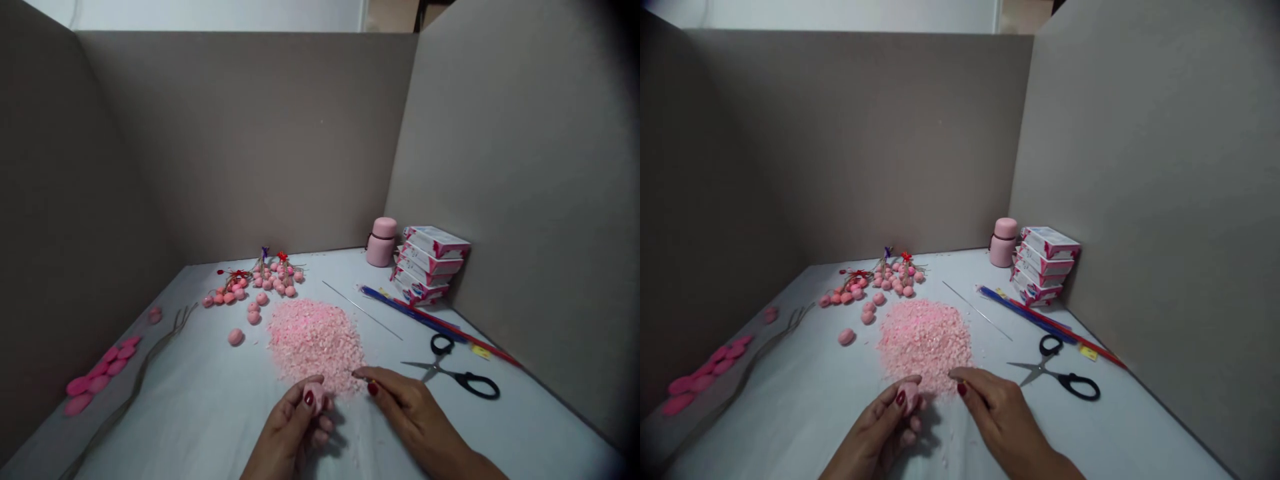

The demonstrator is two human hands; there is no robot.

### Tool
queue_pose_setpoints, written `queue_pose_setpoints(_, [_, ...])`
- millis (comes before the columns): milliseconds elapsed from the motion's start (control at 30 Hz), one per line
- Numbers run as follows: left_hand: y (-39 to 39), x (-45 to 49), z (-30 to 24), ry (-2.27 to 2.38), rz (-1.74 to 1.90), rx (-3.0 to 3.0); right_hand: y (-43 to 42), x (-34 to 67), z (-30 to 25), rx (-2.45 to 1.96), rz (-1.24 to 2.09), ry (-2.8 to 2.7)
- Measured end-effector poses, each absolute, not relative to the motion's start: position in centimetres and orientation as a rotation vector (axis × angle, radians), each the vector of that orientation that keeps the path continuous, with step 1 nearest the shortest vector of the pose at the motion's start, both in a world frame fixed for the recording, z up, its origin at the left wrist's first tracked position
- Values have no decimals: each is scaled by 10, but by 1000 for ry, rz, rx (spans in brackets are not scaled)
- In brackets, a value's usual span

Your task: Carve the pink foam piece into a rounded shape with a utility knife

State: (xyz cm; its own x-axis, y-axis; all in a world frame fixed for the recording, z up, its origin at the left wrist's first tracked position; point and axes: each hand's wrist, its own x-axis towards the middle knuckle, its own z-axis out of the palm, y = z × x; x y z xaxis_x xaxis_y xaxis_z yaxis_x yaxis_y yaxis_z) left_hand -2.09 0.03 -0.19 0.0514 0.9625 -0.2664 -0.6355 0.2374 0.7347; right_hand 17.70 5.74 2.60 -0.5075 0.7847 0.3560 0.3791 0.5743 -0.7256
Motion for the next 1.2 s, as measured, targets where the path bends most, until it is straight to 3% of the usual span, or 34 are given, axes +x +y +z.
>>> queue_pose_setpoints(333, [-1,-19,-6,678,1177,321,43,164,17,-802,489,-2399])
queue_pose_setpoints(933, [-6,-9,-8,775,1163,325,35,157,9,-778,270,-2388])
queue_pose_setpoints(1200, [-6,-6,-10,803,1151,322,41,160,14,-949,458,-2299])
